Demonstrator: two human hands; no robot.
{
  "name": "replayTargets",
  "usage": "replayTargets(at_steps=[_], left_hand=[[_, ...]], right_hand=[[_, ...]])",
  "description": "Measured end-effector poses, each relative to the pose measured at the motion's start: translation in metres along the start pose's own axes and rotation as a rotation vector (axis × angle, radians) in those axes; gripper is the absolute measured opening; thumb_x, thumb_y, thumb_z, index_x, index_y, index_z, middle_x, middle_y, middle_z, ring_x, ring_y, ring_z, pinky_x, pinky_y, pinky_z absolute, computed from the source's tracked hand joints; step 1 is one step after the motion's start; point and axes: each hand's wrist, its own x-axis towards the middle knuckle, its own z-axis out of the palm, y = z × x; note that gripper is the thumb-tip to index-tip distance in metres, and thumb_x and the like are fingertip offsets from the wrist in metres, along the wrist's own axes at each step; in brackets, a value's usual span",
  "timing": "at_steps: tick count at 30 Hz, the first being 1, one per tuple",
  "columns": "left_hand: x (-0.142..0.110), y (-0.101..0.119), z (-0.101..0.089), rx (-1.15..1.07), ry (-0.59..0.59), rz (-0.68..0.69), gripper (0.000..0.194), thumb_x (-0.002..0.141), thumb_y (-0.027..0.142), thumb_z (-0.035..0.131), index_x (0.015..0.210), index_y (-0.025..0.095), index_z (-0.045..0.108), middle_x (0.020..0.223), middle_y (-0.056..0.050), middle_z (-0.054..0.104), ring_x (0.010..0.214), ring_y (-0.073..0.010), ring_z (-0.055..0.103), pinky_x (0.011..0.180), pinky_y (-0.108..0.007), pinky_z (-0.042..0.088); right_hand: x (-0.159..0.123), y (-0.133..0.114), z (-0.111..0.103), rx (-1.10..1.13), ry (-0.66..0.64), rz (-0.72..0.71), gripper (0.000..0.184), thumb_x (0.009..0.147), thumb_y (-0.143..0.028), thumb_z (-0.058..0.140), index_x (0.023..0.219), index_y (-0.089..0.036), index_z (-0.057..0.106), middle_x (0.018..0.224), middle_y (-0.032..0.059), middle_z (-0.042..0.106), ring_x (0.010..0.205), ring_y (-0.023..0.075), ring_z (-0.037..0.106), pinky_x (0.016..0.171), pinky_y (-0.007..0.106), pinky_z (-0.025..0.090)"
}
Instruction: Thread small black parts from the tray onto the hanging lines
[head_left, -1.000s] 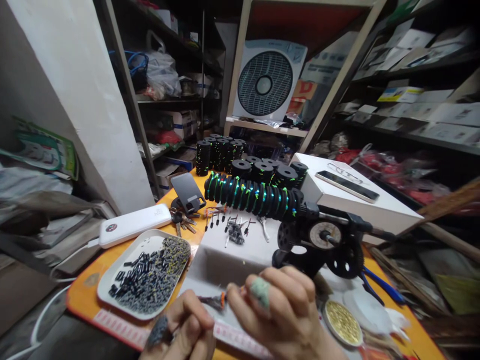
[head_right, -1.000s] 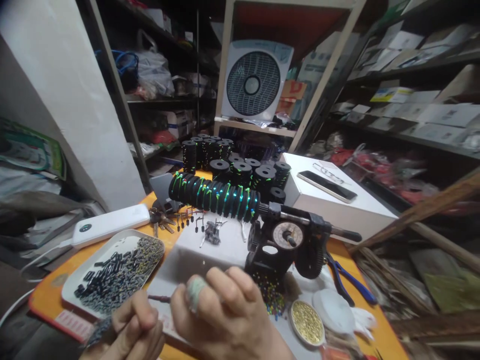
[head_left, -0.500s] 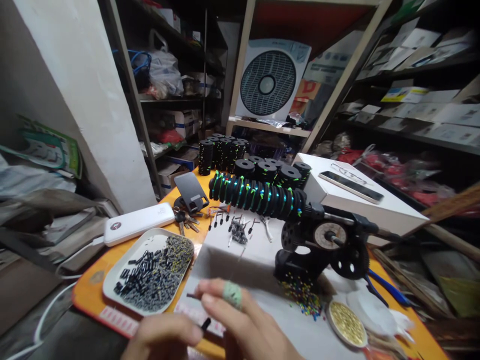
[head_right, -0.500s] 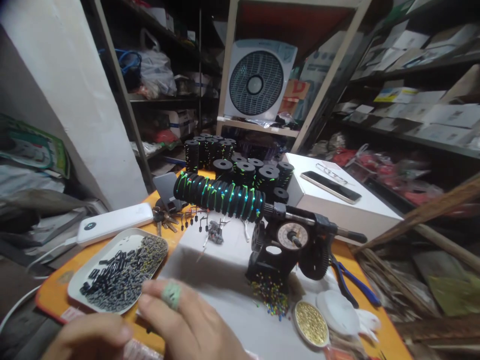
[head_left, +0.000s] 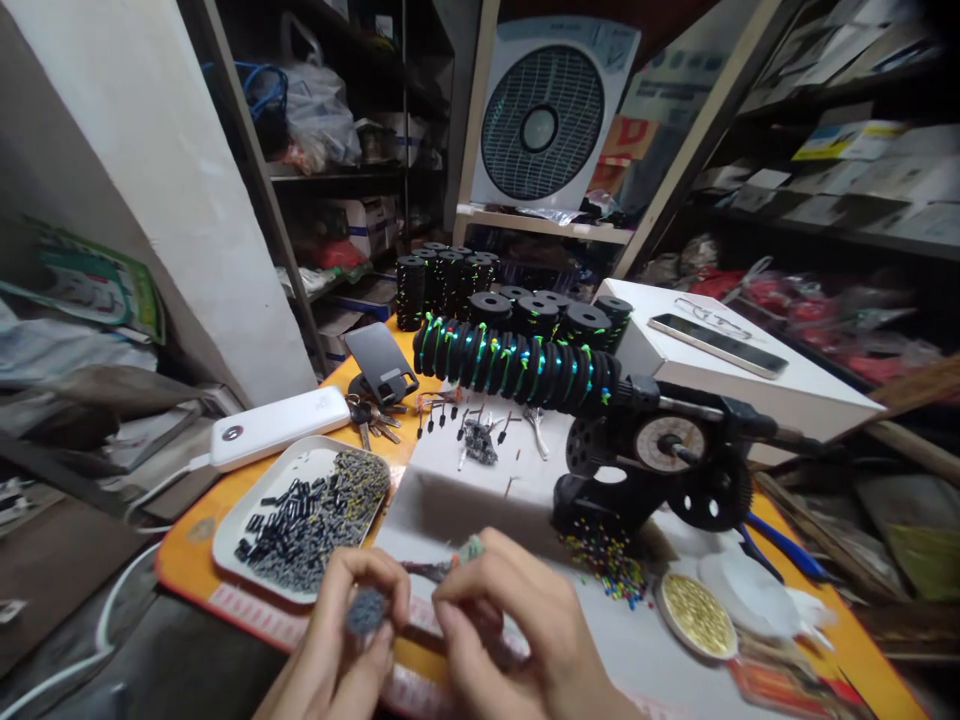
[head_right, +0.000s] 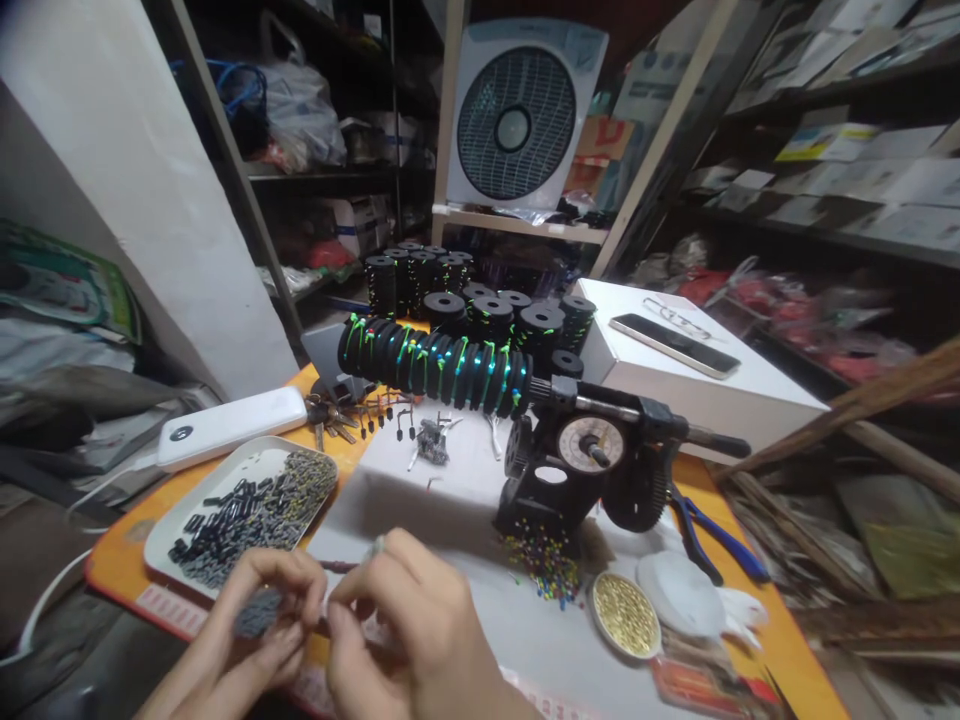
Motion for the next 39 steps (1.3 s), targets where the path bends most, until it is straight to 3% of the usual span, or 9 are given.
replayTargets(at_steps=[4,11,17,22,26,29,34,36,39], left_hand=[[0.005,-0.007,-0.002,-0.142,-0.079,-0.063,0.035,0.081,0.055,0.071,0.08,0.023,0.058,0.07,0.004,0.065,0.044,-0.0043,0.046,0.038,-0.01,0.032],[-0.003,0.015,0.021,-0.252,-0.039,-0.146,0.025,0.082,0.044,0.075,0.084,0.022,0.064,0.076,0.002,0.065,0.051,-0.0109,0.061,0.037,-0.016,0.043],[-0.008,0.016,0.033,-0.086,-0.024,-0.22,0.026,0.087,0.047,0.068,0.086,0.022,0.061,0.061,0.003,0.066,0.037,-0.009,0.053,0.04,-0.019,0.042],[-0.008,0.019,0.029,0.099,-0.076,-0.168,0.026,0.088,0.047,0.067,0.084,0.022,0.064,0.056,0.003,0.063,0.04,-0.0105,0.052,0.041,-0.02,0.039],[-0.01,0.015,0.029,0.011,-0.003,-0.192,0.033,0.087,0.053,0.066,0.083,0.021,0.059,0.057,0.005,0.057,0.045,-0.0081,0.05,0.044,-0.016,0.036],[-0.012,0.008,0.03,-0.158,0.058,-0.049,0.03,0.089,0.049,0.065,0.081,0.022,0.057,0.057,0.006,0.056,0.05,-0.0084,0.051,0.047,-0.016,0.034],[-0.009,-0.003,0.027,-0.111,0.105,0.42,0.011,0.096,0.035,0.059,0.089,0.029,0.063,0.061,0.006,0.055,0.058,-0.0121,0.049,0.059,-0.024,0.038],[-0.007,-0.006,0.025,-0.073,0.105,0.517,0.008,0.097,0.032,0.059,0.094,0.03,0.066,0.063,0.006,0.056,0.058,-0.0127,0.049,0.059,-0.025,0.039],[-0.006,-0.009,0.023,-0.093,0.087,0.557,0.009,0.096,0.029,0.06,0.095,0.03,0.069,0.065,0.004,0.058,0.059,-0.0137,0.052,0.061,-0.026,0.042]], right_hand=[[0.002,-0.002,-0.009,0.038,-0.03,0.145,0.017,0.087,-0.011,0.053,0.075,-0.017,0.064,0.065,-0.0012,0.053,0.061,0.011,0.05,0.056,0.022,0.04],[0.004,0.001,-0.003,0.186,0.035,0.239,0.018,0.089,-0.017,0.063,0.077,-0.019,0.075,0.066,0.0012,0.061,0.064,0.0138,0.055,0.056,0.023,0.044],[0.002,0.002,-0.002,0.339,0.079,0.325,0.011,0.084,-0.02,0.072,0.082,-0.022,0.082,0.069,0.0023,0.061,0.059,0.0127,0.059,0.051,0.022,0.046],[-0.002,-0.002,-0.004,0.195,0.026,0.285,0.016,0.088,-0.019,0.063,0.079,-0.016,0.077,0.071,0.0046,0.062,0.062,0.0143,0.058,0.055,0.025,0.047],[-0.003,-0.001,-0.003,0.15,0.026,0.213,0.015,0.088,-0.015,0.062,0.081,-0.017,0.075,0.068,0.0036,0.063,0.063,0.0141,0.058,0.057,0.025,0.049],[-0.002,0.001,-0.003,0.155,0.06,0.127,0.014,0.087,-0.013,0.065,0.084,-0.018,0.077,0.067,0.0028,0.062,0.061,0.0134,0.06,0.058,0.025,0.051],[-0.001,0.002,-0.005,0.118,0.022,0.068,0.013,0.086,-0.012,0.067,0.087,-0.018,0.078,0.073,0.004,0.063,0.064,0.0143,0.061,0.056,0.025,0.051],[-0.002,0.003,-0.006,0.102,-0.036,0.054,0.014,0.086,-0.011,0.066,0.09,-0.018,0.078,0.074,0.0051,0.062,0.067,0.0157,0.061,0.057,0.026,0.051],[-0.005,0.005,-0.006,0.084,-0.105,0.044,0.015,0.088,-0.012,0.064,0.093,-0.018,0.077,0.073,0.0054,0.061,0.068,0.0168,0.06,0.057,0.028,0.05]])
